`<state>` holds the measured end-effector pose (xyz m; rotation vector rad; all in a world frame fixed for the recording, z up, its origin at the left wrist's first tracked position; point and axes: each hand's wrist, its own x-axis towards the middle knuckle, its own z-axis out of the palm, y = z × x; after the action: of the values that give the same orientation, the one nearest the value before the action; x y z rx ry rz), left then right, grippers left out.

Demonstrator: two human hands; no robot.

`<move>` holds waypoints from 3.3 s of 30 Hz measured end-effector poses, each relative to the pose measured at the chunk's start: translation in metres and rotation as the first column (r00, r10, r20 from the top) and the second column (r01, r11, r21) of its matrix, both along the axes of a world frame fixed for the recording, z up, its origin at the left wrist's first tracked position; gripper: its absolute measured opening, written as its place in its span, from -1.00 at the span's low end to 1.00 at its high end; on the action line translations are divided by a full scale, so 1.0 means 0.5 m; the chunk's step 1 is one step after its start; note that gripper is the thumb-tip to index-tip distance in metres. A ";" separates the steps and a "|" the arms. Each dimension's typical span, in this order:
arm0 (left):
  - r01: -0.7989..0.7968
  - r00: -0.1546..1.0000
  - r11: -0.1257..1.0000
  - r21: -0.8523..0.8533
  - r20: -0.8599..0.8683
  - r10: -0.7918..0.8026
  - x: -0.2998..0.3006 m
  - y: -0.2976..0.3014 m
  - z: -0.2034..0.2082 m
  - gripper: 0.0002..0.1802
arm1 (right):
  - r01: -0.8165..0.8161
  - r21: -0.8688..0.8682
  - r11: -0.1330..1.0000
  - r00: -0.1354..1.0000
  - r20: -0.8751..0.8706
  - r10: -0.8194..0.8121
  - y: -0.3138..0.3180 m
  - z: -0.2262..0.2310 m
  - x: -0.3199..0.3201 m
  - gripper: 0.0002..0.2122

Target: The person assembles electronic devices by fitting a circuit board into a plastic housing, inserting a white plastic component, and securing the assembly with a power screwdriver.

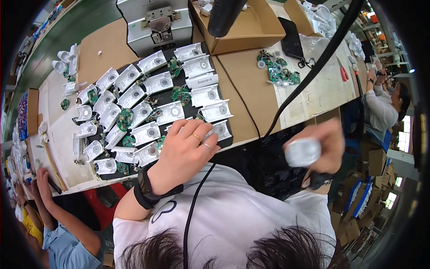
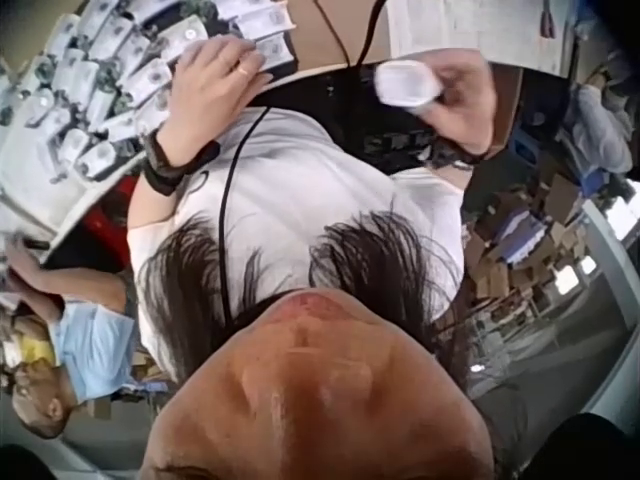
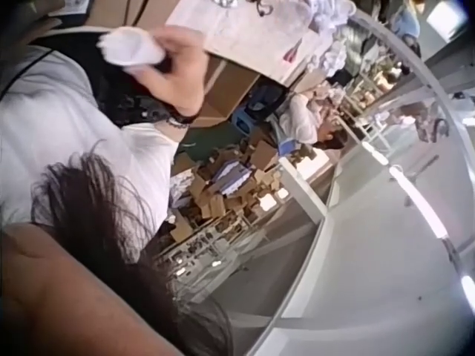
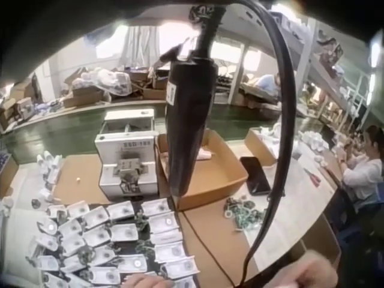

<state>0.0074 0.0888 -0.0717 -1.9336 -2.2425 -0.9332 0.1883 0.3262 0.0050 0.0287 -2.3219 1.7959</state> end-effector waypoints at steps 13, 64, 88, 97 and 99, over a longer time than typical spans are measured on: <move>-0.034 0.999 0.999 -0.036 -0.043 0.033 0.015 -0.004 -0.021 -0.89 | -0.048 0.471 0.881 0.994 0.108 -0.004 -0.076 -0.115 -0.090 -0.65; 0.001 0.999 0.988 -0.155 0.051 0.007 0.024 0.000 0.010 -0.64 | 0.001 0.803 0.596 1.000 0.004 -0.007 0.192 -0.143 -0.627 -0.75; -0.061 0.998 0.997 -0.049 -0.005 0.060 0.022 0.031 0.006 -0.59 | 0.071 0.405 0.912 0.994 0.050 -0.099 0.069 -0.094 -0.150 -0.64; -0.093 0.995 0.990 -0.102 -0.030 0.091 0.027 0.041 -0.004 -0.57 | -0.042 0.587 0.808 0.988 -0.096 0.120 0.034 -0.137 -0.181 -0.64; -0.098 0.995 0.989 -0.114 -0.029 0.095 0.028 0.041 -0.003 -0.57 | -0.072 0.595 0.801 0.987 -0.076 0.145 0.031 -0.137 -0.185 -0.64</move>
<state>0.0213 0.1094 -0.0731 -1.8494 -2.4028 -0.7821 0.0960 0.3417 -0.0635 0.3589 -2.7322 0.9938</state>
